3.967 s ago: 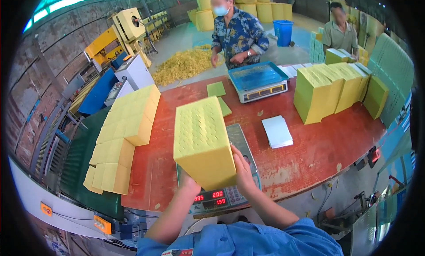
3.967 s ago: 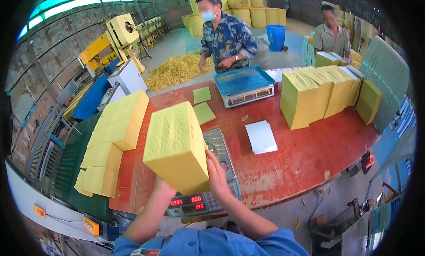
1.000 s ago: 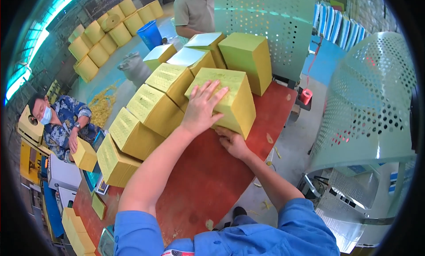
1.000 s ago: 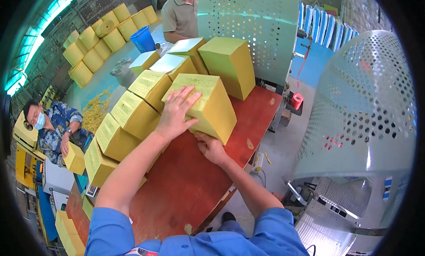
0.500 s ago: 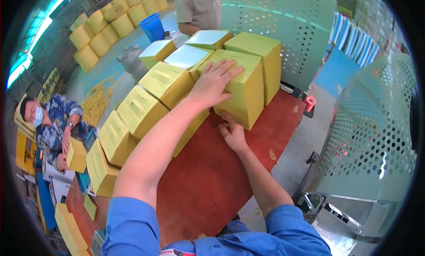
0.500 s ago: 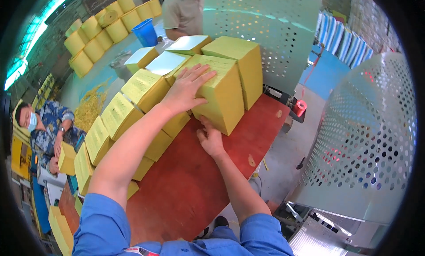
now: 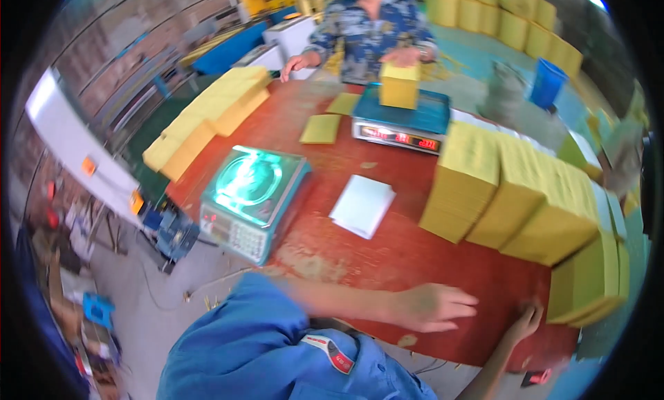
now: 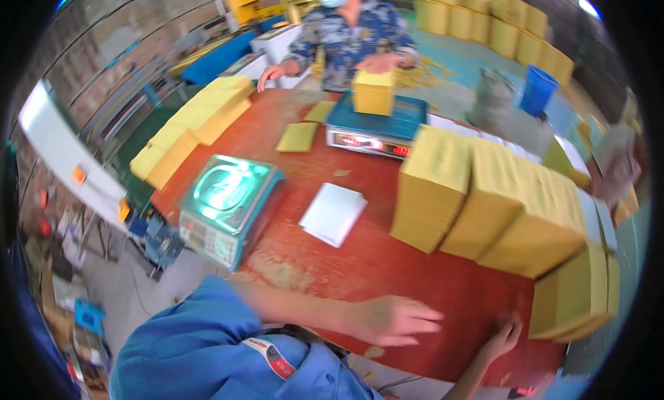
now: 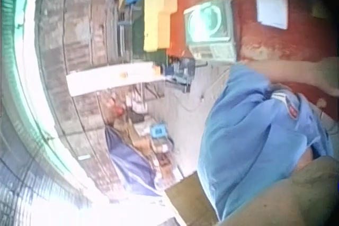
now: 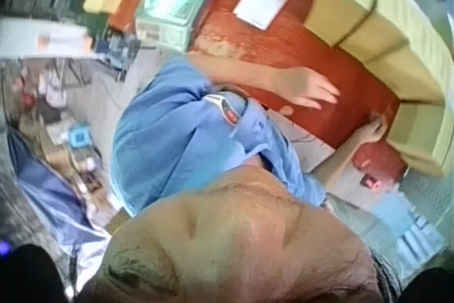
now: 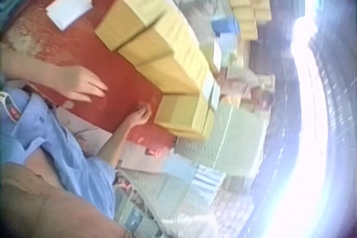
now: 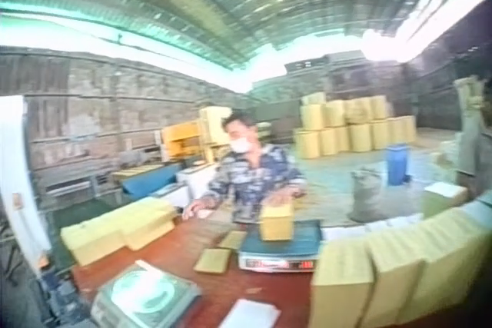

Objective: Weighing stacks of yellow paper pads on a digital scale and sorting them in a production facility.

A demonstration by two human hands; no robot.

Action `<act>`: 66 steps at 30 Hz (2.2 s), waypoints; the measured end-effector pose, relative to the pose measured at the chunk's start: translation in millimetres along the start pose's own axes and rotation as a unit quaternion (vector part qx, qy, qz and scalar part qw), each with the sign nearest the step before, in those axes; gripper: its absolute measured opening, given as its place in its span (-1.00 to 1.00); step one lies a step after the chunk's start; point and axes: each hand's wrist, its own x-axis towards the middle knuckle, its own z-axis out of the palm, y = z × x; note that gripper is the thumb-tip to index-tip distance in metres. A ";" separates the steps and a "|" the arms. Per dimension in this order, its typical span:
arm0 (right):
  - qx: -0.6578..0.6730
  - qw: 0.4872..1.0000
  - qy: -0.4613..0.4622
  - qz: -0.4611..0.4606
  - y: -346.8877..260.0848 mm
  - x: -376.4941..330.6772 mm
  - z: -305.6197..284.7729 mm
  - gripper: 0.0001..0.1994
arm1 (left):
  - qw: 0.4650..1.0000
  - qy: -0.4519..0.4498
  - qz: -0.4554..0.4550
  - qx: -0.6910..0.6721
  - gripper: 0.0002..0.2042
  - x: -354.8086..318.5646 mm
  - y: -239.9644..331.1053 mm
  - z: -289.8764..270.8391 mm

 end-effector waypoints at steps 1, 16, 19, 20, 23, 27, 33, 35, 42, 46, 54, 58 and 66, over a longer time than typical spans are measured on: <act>0.010 0.998 -0.045 -0.037 -23.0 -39.1 22.7 -0.82 | 0.996 0.024 -0.080 0.011 -0.64 -51.4 8.4 -30.7; 0.245 0.766 -0.590 0.070 -319.8 -489.6 322.5 -0.82 | 0.719 0.433 -0.514 0.177 -0.90 -499.1 222.2 -202.2; 0.274 0.713 -0.631 0.140 -375.2 -563.3 356.7 -0.82 | 0.696 0.466 -0.503 0.212 -0.91 -556.0 246.8 -240.8; 0.265 0.728 -0.615 0.145 -359.4 -583.3 367.1 -0.82 | 0.689 0.483 -0.500 0.205 -0.90 -571.2 242.7 -264.8; 0.289 0.609 -0.712 0.197 -354.3 -661.4 397.1 -0.83 | 0.616 0.531 -0.532 0.235 -0.90 -629.9 280.2 -273.2; 0.271 0.552 -0.771 0.165 -363.6 -691.6 458.1 -0.84 | 0.644 0.499 -0.524 0.249 -0.90 -660.2 260.1 -333.7; 0.267 0.551 -0.765 0.199 -363.9 -736.4 560.4 -0.84 | 0.701 0.368 -0.521 0.320 -0.68 -694.0 175.3 -458.1; 0.278 0.536 -0.748 0.275 -363.6 -754.6 581.9 -0.84 | 0.723 0.322 -0.485 0.373 -0.56 -704.3 138.8 -500.9; 0.257 0.523 -0.770 0.260 -388.6 -759.0 649.0 -0.84 | 0.686 0.297 -0.477 0.462 -0.58 -756.1 -7.2 -642.6; 0.262 0.552 -0.746 0.266 -387.5 -752.7 667.4 -0.84 | 0.661 0.219 -0.531 0.483 -0.53 -781.5 -65.2 -675.5; 0.206 0.629 -0.682 0.312 -387.3 -753.6 660.4 -0.84 | 0.663 0.153 -0.561 0.472 -0.49 -790.5 -77.4 -659.5; 0.180 0.606 -0.674 0.383 -378.5 -781.5 649.3 -0.83 | 0.730 0.162 -0.506 0.431 -0.51 -776.5 -46.6 -628.6; 0.316 0.578 -0.525 0.540 -341.6 -814.6 617.9 -0.44 | 0.864 0.068 -0.374 0.329 -0.48 -711.1 58.4 -543.6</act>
